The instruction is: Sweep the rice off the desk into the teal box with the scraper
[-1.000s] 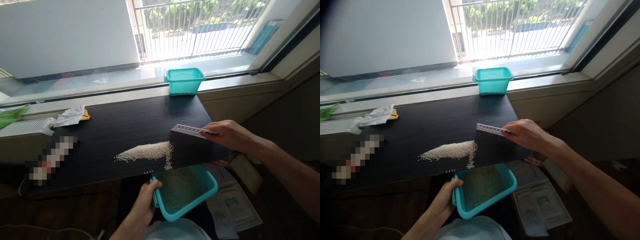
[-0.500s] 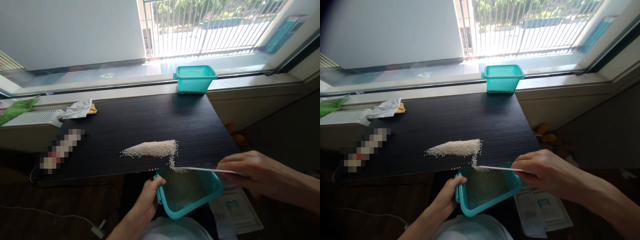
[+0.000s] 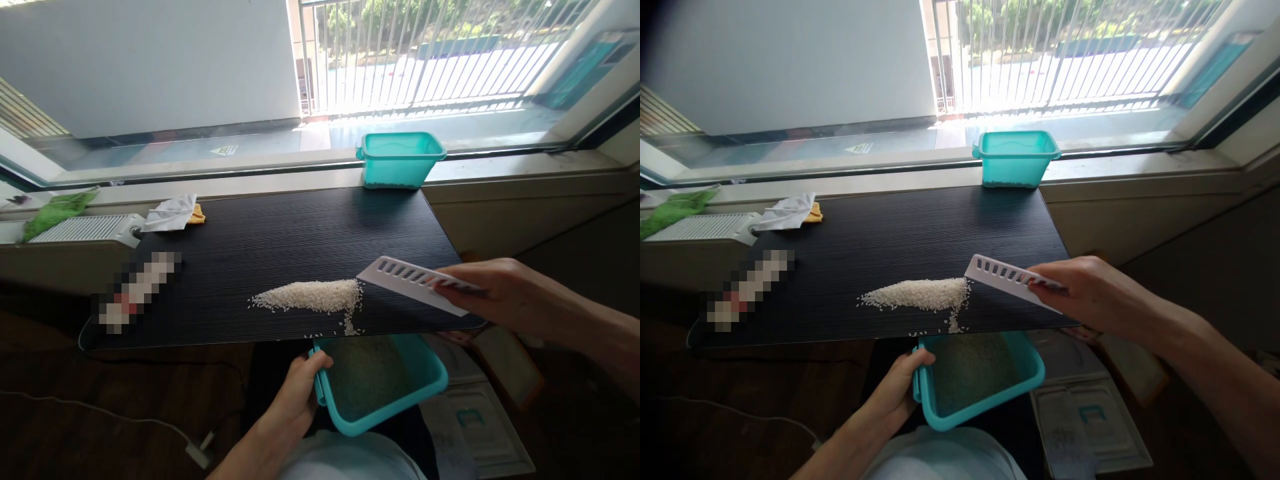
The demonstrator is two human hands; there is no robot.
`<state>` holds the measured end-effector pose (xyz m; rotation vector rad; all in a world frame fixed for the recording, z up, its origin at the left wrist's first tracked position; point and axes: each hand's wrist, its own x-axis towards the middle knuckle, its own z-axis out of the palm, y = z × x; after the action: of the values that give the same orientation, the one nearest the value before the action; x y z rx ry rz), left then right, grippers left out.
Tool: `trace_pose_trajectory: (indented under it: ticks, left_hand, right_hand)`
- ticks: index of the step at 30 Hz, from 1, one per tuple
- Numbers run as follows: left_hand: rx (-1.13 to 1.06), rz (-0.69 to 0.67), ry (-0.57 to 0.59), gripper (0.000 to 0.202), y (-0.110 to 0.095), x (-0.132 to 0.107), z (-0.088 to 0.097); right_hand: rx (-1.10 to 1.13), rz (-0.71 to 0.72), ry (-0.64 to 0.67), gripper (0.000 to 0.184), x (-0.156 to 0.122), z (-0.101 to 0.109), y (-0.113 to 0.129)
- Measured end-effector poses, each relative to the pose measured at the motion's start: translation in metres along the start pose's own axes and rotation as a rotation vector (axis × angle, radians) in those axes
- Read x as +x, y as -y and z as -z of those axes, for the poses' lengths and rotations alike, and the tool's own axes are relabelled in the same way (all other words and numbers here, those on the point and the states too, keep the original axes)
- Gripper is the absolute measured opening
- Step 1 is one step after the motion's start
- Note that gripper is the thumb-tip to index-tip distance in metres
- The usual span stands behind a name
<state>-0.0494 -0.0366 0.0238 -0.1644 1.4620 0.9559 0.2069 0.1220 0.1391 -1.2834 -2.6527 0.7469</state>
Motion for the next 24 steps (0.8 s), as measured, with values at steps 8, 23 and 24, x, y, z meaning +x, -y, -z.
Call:
trace_pose_trajectory:
  ticks: [8,23,24]
  left_hand:
    - [-0.021,0.015,0.015,0.023,0.001,0.003,0.008]
    - [-0.025,-0.005,0.051,0.011,0.0,0.002,0.01]
    - [-0.021,-0.005,0.052,0.009,0.0,0.001,0.01]
  right_hand:
    - [-0.008,-0.052,0.044,0.045,0.035,-0.002,-0.011]
    - [0.176,0.119,0.291,0.043,-0.021,-0.024,0.024]
    - [0.186,0.121,0.295,0.042,-0.022,-0.023,0.023]
